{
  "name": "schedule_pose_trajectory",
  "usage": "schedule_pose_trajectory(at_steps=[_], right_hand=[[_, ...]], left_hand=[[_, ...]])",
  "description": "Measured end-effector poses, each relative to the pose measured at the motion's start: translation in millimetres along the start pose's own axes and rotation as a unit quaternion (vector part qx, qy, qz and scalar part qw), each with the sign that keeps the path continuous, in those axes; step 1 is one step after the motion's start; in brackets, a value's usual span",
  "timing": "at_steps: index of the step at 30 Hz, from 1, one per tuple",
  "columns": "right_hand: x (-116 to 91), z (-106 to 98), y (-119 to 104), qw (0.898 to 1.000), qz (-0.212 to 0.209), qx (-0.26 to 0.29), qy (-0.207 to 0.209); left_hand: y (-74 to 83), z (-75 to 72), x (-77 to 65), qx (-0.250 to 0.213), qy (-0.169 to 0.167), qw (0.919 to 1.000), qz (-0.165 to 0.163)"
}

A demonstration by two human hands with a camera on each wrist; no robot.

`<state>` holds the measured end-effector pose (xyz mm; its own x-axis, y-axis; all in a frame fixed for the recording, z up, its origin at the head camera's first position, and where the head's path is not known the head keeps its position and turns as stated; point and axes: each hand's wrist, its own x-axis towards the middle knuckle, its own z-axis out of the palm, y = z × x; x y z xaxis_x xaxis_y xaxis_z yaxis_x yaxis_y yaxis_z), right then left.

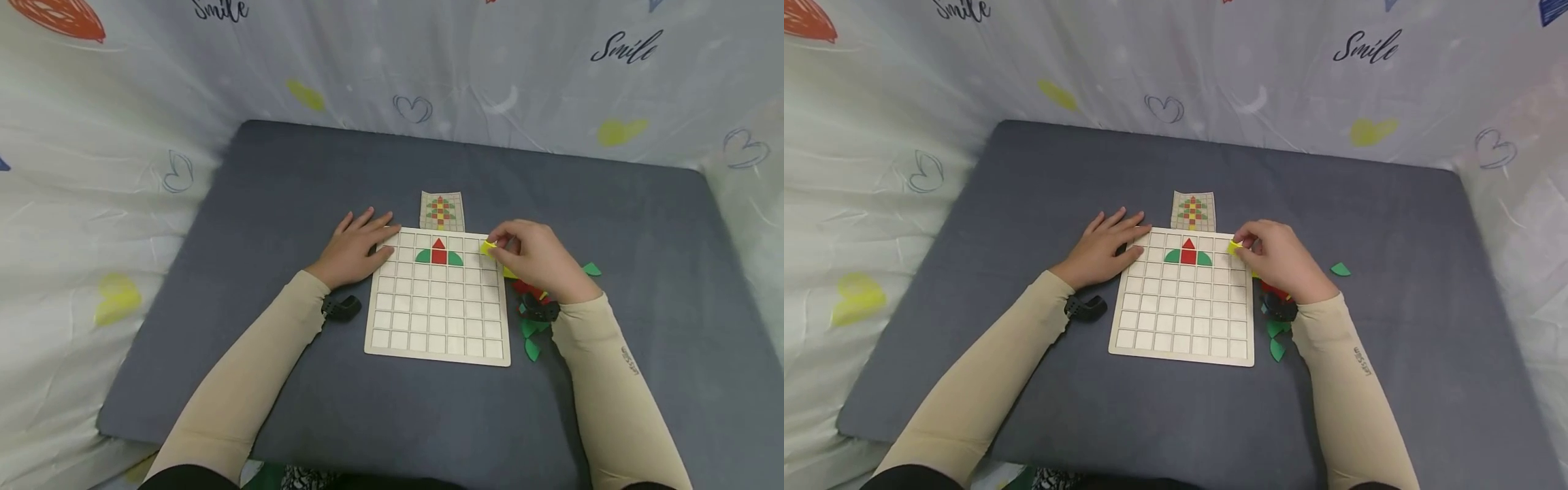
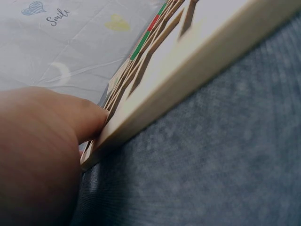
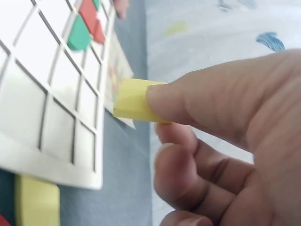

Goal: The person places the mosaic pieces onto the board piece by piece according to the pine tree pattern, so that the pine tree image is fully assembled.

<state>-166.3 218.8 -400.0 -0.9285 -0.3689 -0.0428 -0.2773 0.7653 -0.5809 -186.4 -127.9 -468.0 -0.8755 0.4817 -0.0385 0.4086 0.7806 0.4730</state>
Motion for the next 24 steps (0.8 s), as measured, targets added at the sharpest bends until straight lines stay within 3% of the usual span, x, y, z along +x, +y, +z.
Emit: schedule_pose_trajectory(at_steps=[11,24], right_hand=[[7.5,34.7,-12.7,0.997,-0.073,0.019,0.016],[10.7,49.7,-18.9,0.995,-0.093,0.039,0.007]], left_hand=[[0.5,-2.0,0.6,-0.003,-0.006,1.0,-0.001],[-0.9,-0.1,1.0,0.002,-0.003,1.0,-0.002]])
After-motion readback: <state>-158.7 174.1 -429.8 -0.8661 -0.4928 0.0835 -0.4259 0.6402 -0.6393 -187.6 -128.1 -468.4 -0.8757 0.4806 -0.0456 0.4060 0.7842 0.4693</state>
